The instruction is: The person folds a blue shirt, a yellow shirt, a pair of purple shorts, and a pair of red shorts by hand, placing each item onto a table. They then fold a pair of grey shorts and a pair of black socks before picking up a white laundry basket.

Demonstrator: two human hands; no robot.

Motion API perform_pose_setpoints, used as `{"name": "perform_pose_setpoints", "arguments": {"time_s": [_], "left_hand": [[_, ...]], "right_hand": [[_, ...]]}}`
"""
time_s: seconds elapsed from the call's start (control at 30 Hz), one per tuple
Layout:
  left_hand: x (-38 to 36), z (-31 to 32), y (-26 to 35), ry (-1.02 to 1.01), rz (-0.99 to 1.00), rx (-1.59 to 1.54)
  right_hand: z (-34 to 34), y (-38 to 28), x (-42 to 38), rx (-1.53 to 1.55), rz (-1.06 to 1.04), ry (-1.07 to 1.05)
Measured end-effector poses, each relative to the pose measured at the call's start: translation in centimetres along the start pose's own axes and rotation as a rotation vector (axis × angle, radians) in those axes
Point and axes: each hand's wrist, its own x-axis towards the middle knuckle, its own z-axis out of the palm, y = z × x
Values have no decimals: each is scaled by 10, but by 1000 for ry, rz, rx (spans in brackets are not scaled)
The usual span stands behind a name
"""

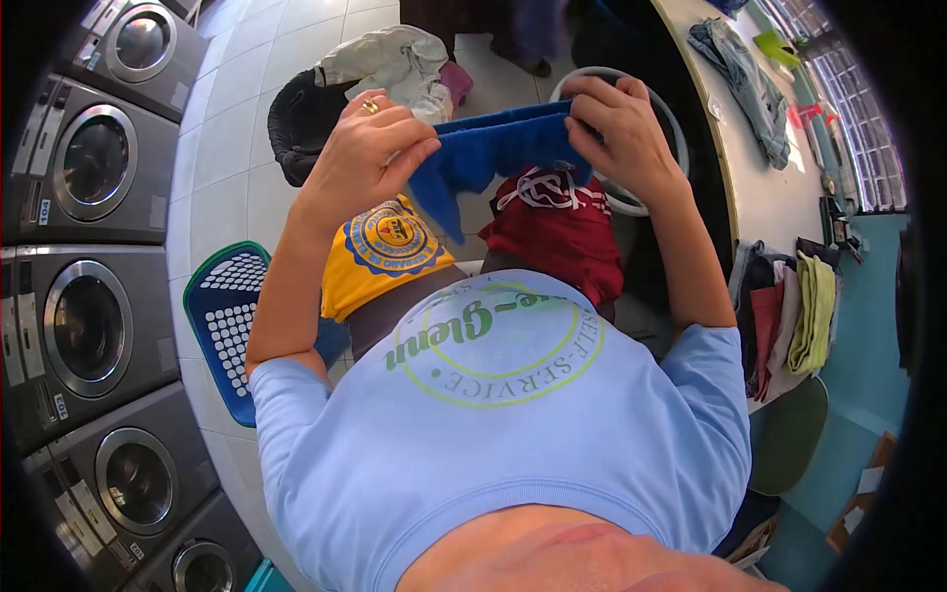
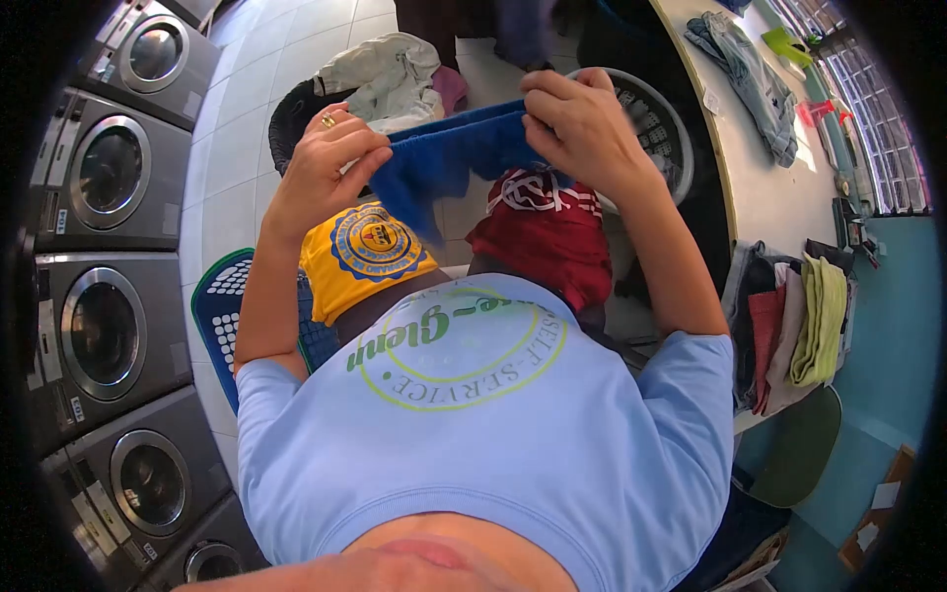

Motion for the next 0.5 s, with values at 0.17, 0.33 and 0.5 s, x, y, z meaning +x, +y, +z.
{"name": "perform_pose_setpoints", "arguments": {"time_s": [0.17,0.33,0.5], "left_hand": [[5,5,3,220,-28,154],[4,3,9,162,-62,305],[5,0,13,169,-84,236]], "right_hand": [[0,-14,5,23,30,2],[-1,-27,9,-9,46,-14],[2,-25,9,-65,41,-56]]}}
